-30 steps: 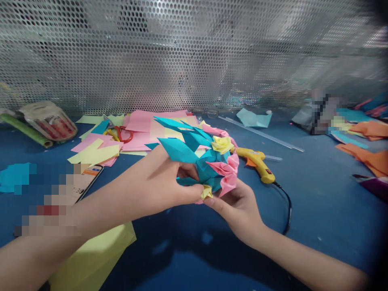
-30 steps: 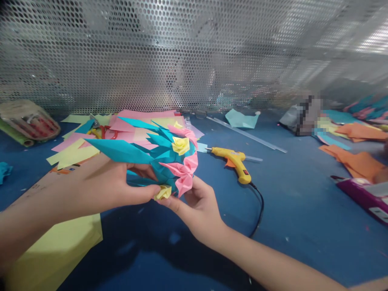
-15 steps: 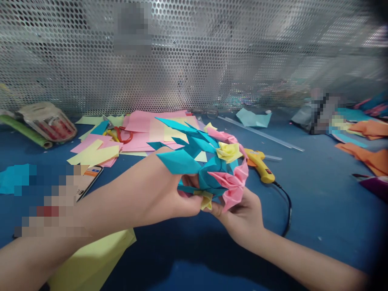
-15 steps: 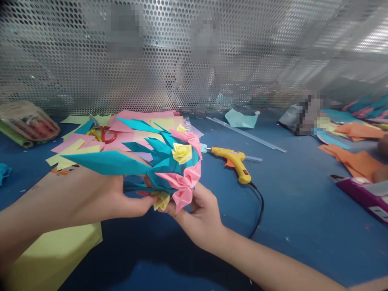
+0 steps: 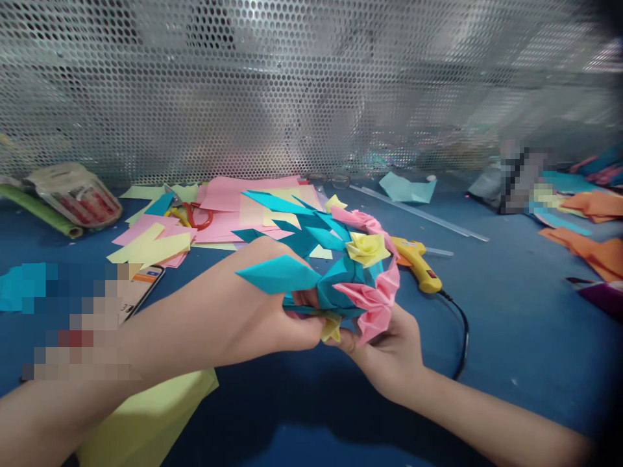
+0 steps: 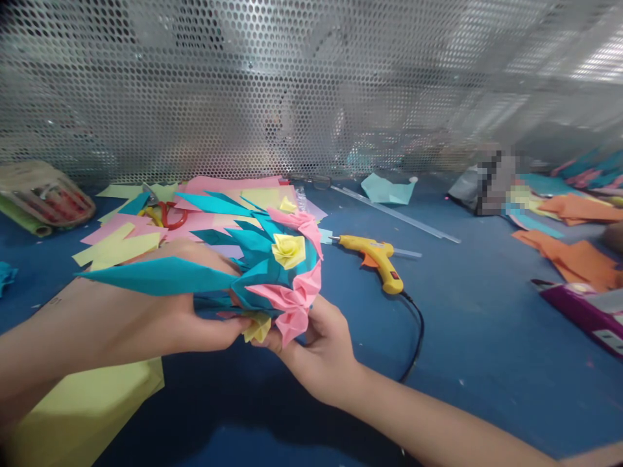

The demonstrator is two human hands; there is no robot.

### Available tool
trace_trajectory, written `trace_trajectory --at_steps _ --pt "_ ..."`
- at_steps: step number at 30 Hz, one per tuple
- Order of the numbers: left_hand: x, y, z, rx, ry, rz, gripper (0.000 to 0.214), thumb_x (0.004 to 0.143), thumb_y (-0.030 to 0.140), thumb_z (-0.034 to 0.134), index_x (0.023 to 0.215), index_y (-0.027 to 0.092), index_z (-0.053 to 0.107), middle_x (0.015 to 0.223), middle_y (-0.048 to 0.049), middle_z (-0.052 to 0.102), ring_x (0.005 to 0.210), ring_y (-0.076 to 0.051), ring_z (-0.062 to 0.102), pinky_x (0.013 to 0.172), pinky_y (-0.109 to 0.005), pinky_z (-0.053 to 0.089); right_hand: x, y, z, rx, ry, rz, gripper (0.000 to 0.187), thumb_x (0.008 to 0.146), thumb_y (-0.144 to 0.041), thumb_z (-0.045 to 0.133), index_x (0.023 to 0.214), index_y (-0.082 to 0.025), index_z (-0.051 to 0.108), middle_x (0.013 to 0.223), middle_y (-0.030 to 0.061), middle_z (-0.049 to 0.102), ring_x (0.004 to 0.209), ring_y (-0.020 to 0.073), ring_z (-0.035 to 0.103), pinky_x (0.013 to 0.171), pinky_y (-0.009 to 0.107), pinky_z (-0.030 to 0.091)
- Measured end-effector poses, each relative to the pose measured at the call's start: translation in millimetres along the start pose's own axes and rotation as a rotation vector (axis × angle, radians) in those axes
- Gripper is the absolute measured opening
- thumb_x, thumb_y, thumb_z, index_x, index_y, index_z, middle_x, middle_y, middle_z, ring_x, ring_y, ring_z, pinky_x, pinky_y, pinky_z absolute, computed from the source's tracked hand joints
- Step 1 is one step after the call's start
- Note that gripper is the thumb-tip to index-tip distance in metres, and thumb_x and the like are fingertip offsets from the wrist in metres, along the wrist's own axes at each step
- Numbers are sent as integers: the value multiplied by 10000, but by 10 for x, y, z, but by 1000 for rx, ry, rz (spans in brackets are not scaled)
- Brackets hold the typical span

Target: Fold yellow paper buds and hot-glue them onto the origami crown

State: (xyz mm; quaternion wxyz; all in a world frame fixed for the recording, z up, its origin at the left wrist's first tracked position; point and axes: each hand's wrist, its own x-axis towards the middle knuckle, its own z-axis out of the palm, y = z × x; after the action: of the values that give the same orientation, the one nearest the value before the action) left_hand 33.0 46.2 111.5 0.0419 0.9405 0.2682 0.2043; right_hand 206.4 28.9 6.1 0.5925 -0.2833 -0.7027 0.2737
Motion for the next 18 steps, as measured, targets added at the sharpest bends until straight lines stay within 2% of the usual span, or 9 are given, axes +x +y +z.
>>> trace_trajectory --at_steps 3,8,10,14,18 --pt "-21 -22 -1 53 28 59 207 793 110 615 640 181 493 684 64 564 642 -80 532 666 -197 419 5 -12 0 -15 -4 -8 252 759 -277 790 990 -255 693 803 -4 755 637 159 711 586 203 592" --pt "-74 -85 4 357 78 312 256 859 90 481 626 194 494 633 50 499 643 -115 487 539 -267 273 20 -24 2 -43 -15 -23 211 772 -293 777 963 -234 708 792 14 751 632 174 712 592 227 599" --pt "-88 -101 -4 418 62 347 261 839 48 439 648 204 521 608 38 467 661 -136 486 527 -287 239 26 -29 3 -53 -20 -27 206 775 -302 774 955 -227 710 778 16 749 623 177 711 586 233 601" --pt "-110 -97 -18 438 -22 348 294 771 -10 407 664 218 558 620 13 486 657 -158 485 502 -330 180 28 -35 1 -63 -23 -29 196 774 -312 774 939 -232 706 768 14 744 634 182 714 588 236 602" --pt "-73 -58 -12 180 19 166 273 786 94 530 574 193 390 545 70 387 476 -86 319 461 -306 176 14 -30 0 -60 -24 -39 220 768 -308 779 962 -239 701 753 8 737 609 179 704 574 236 597"
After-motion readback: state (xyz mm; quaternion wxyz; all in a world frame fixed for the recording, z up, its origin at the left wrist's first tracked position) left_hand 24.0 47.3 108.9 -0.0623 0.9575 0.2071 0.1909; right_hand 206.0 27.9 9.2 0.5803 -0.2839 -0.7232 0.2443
